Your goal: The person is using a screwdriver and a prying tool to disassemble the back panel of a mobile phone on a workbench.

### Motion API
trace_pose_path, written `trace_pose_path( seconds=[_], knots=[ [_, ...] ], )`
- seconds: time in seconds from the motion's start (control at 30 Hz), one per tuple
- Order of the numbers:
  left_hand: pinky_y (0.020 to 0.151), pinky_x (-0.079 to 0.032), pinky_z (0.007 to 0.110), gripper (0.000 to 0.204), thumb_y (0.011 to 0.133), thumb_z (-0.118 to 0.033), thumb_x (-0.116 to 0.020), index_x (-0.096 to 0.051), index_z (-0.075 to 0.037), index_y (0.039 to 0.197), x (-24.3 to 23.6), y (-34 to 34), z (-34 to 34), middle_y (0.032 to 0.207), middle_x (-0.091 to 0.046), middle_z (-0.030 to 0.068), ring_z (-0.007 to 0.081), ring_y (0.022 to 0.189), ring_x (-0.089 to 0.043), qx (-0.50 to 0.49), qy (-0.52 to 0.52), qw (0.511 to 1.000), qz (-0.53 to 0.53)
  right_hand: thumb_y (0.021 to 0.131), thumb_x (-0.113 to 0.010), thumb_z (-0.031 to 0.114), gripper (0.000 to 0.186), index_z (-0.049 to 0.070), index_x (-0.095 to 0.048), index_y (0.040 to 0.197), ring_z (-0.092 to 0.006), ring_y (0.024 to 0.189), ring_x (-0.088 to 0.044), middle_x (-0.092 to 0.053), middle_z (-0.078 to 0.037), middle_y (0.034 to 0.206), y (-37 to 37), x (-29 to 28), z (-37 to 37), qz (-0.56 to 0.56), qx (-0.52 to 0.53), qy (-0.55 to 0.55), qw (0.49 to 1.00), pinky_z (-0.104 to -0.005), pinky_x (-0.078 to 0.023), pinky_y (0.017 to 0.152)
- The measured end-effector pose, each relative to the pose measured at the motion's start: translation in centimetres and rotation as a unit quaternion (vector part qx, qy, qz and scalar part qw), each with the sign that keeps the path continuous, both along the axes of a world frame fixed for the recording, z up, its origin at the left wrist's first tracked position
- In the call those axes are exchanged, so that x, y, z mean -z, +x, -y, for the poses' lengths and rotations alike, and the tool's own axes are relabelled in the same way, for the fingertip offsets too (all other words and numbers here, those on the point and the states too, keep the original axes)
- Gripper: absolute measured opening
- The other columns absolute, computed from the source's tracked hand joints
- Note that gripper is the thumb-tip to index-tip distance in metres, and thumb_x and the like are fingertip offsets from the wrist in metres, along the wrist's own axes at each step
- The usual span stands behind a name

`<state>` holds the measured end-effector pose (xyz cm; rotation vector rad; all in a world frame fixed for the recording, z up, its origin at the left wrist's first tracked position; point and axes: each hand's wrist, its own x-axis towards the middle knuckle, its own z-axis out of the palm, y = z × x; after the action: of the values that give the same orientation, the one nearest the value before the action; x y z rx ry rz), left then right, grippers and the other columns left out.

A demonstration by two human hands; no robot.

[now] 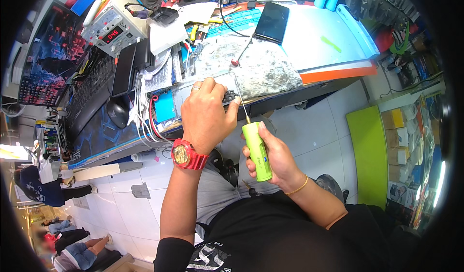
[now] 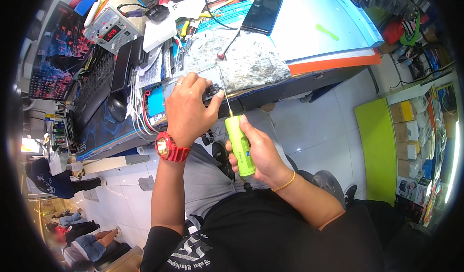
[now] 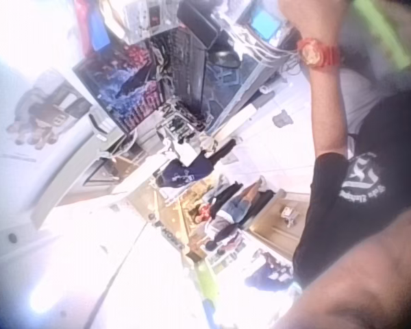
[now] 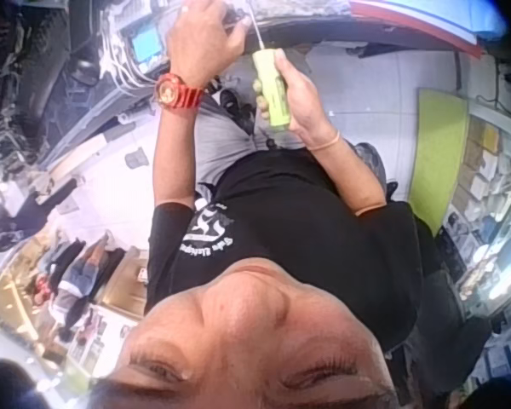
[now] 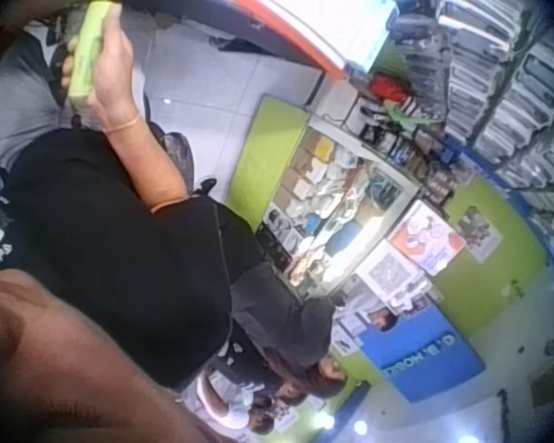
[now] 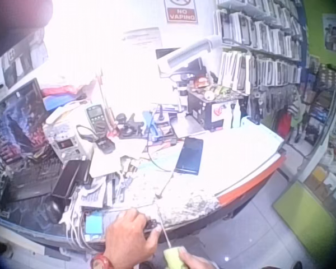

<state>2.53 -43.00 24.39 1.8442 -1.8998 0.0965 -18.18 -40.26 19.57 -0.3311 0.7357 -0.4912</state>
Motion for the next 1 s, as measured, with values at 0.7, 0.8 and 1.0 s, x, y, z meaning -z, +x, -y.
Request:
trace_pose_path(
  seconds=[0.7,0.8,1.0],
  knots=[
    [0.075,-0.057,0.049,0.031,0.091,-0.028,-0.085,-0.079,-0.005,0.072,-0.6,0.7,3.0,0.086,-0.070,0.0122,0.0359,0.085,-0.072,-0.020,0.001,1.000,0.022,0.117,-0.053,0.060,0.050,0.011,-0.062,0.121,-0.0191,0.063,-0.069,-0.070,-0.007,0.089,0.7,-0.5,1.6,0.035,0.006,0.019,0.999,-0.0363,-0.059,0.053],
    [0.075,-0.057,0.049,0.032,0.091,-0.030,-0.085,-0.079,-0.004,0.072,-0.6,0.9,3.6,0.085,-0.072,0.0124,0.0361,0.084,-0.073,-0.026,0.010,0.999,0.032,0.118,-0.045,0.066,0.063,0.007,-0.060,0.134,-0.0168,0.060,-0.067,-0.066,-0.005,0.090,1.0,-0.5,1.6,0.014,0.003,0.007,1.000,-0.0339,-0.058,0.051],
    [0.074,-0.058,0.049,0.033,0.090,-0.031,-0.086,-0.080,-0.004,0.073,-0.5,0.9,3.7,0.084,-0.073,0.0126,0.0362,0.082,-0.074,-0.027,0.007,0.999,0.033,0.117,-0.045,0.067,0.064,0.007,-0.060,0.135,-0.0163,0.061,-0.067,-0.066,-0.005,0.090,0.9,-0.8,2.0,0.035,0.001,0.029,0.999,-0.0335,-0.057,0.051]
  ],
)
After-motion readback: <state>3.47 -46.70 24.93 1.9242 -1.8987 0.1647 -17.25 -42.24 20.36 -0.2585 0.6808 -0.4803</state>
